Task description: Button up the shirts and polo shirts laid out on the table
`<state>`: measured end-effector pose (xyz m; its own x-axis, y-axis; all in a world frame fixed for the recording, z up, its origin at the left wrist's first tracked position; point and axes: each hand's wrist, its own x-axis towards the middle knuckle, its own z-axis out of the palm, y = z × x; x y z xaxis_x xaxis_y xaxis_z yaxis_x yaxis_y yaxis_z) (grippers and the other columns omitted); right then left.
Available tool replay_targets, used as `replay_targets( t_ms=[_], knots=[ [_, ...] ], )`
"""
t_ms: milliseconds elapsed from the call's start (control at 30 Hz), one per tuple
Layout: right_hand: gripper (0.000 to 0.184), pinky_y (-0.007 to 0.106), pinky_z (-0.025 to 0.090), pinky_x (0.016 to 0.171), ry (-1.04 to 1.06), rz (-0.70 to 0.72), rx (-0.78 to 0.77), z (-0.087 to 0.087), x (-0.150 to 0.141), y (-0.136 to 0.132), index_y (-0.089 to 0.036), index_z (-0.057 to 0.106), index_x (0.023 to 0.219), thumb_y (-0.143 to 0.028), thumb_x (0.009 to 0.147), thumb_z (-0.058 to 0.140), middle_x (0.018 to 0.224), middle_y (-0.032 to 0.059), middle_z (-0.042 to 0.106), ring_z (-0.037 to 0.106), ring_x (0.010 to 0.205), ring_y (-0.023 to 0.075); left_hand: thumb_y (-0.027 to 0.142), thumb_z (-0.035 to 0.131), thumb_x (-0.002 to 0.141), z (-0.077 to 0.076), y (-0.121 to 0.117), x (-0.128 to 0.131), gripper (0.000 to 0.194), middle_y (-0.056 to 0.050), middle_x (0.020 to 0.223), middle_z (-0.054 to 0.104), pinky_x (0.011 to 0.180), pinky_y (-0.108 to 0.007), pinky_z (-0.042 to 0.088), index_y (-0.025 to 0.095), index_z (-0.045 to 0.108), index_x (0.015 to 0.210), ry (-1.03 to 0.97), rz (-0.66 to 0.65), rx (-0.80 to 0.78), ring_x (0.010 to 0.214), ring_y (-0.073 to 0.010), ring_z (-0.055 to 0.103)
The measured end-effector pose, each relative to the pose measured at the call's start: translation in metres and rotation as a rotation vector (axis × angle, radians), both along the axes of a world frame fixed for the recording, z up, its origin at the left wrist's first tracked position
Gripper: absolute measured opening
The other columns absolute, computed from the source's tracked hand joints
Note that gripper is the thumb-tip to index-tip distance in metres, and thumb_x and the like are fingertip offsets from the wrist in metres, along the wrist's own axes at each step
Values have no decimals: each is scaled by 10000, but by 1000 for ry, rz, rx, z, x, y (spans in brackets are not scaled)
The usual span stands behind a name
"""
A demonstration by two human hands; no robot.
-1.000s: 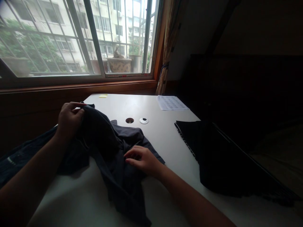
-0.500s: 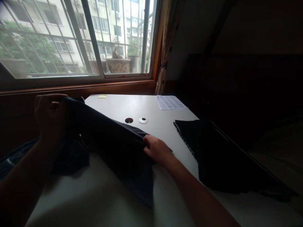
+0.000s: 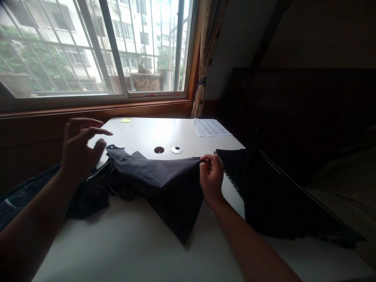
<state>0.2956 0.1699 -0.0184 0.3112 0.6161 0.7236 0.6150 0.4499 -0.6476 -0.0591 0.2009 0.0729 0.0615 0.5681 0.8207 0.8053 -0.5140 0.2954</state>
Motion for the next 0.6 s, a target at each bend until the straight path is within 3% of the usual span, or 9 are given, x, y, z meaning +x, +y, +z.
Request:
replay_targets(
  t_ms=[100,167,233,267,333,433,500,600],
  knots=[
    [114,299,399,715,63,23,6,-1,-6,-4,-206,559,908,-150,845,483,857,-3,547,508,760,163,313,619,900,-25,0,26,242,-37,1300,585,1077,-437,409,287,680,1134,277,-301,-111,1216,-250,507],
    [129,298,398,720,108,21,61,1,-7,-7,-208,553,916,-145,840,470,890,5,545,506,780,165,501,677,853,-49,-2,47,578,-64,1435,515,1113,-462,381,306,529,1377,451,-435,-267,1321,-295,443],
    [137,302,403,742,152,18,131,4,-9,-9,-211,546,908,-139,829,460,899,6,537,508,801,168,617,717,771,-76,-6,64,907,-114,1505,452,1106,-487,384,261,344,1517,568,-481,-403,1342,-338,428],
    [138,307,406,758,169,17,157,5,-9,-10,-214,544,900,-138,824,457,892,4,533,510,808,170,622,723,761,-88,-7,70,972,-132,1501,455,1069,-483,416,246,286,1544,595,-470,-458,1309,-344,462],
    [132,321,412,792,183,19,190,6,-11,-10,-217,540,876,-138,812,455,867,0,530,517,820,175,563,682,829,-107,-10,79,877,-149,1432,518,1002,-474,454,234,292,1542,625,-411,-499,1230,-337,525],
    [123,327,422,789,186,47,179,5,-14,-11,-218,542,845,-139,787,467,854,3,529,521,815,178,337,593,917,-119,-10,84,496,-133,1230,644,920,-422,491,215,517,1392,587,-372,-541,1088,-297,607],
    [119,310,427,738,192,92,138,2,-15,-12,-216,553,838,-144,778,480,857,6,525,518,788,172,229,559,898,-115,-8,83,309,-101,1098,696,852,-386,514,219,641,1195,464,-380,-607,993,-275,649],
    [105,298,436,707,238,138,62,-1,-14,-10,-217,570,896,-191,811,514,904,15,550,537,786,168,196,508,886,-93,0,71,221,-65,999,722,809,-364,531,227,663,1040,252,-363,-652,920,-252,679]
  ],
)
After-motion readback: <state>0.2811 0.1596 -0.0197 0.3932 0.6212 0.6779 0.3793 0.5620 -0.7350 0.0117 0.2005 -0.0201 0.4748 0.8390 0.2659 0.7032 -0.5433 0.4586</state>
